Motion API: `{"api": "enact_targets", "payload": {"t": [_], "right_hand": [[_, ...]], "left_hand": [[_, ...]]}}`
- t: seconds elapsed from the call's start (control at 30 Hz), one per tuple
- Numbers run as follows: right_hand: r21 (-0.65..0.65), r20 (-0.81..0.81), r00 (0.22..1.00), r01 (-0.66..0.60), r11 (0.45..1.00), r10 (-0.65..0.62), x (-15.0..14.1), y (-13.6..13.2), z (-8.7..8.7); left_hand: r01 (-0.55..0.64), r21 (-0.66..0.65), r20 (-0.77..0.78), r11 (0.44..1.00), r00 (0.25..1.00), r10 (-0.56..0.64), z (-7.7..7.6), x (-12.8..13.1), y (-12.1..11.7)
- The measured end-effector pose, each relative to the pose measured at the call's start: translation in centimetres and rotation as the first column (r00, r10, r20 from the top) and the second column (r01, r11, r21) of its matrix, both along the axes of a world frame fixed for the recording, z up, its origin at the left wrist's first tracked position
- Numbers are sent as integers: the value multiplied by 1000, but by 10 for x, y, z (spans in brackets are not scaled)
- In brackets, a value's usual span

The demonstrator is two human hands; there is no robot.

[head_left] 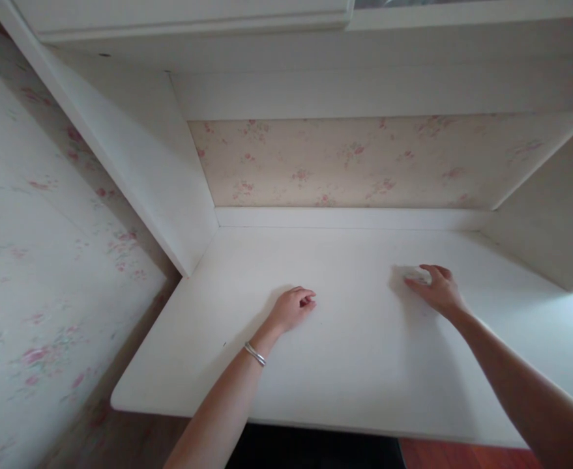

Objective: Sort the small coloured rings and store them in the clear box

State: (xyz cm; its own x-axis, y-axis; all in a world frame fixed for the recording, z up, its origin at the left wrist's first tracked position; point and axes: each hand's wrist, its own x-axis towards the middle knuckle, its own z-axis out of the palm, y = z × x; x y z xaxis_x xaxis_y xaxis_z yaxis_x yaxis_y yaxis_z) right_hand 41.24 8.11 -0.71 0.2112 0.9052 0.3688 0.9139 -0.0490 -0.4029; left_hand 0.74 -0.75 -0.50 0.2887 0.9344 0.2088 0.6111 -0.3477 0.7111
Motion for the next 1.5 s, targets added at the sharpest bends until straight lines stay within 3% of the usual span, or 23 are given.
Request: {"api": "enact_targets", "payload": {"t": [0.07,0.13,0.3,0.43,0.57,0.63,0.77,0.9,1.5], "right_hand": [[132,44,999,-15,991,10,-18,-17,2],[242,-13,997,-66,968,71,-45,-39,3],[138,-291,914,-254,957,284,-137,-86,0],[42,-269,814,-523,851,514,-203,-98,0],[34,-29,715,-698,715,699,-239,-98,4],[13,46,672,-741,672,739,-245,-99,3],[-24,60,686,-725,688,725,-244,-98,-2],[-7,29,683,-730,684,730,-240,-96,-6],[24,-20,664,-747,665,747,-239,-95,-3]], "left_hand": [[4,-4,7,1000,1000,-4,0,0,1],[5,-8,16,1000,1000,-4,0,0,2],[-16,-20,32,1000,999,17,-1,1,4],[-11,-44,57,999,998,13,-1,3,3],[15,64,56,998,998,-18,-1,2,1],[68,138,9,988,997,-70,0,2,0],[171,194,-129,966,981,-148,1,2,-1],[219,186,-158,958,969,-191,-1,3,-1],[198,205,-102,958,978,-181,-3,3,-1]]}}
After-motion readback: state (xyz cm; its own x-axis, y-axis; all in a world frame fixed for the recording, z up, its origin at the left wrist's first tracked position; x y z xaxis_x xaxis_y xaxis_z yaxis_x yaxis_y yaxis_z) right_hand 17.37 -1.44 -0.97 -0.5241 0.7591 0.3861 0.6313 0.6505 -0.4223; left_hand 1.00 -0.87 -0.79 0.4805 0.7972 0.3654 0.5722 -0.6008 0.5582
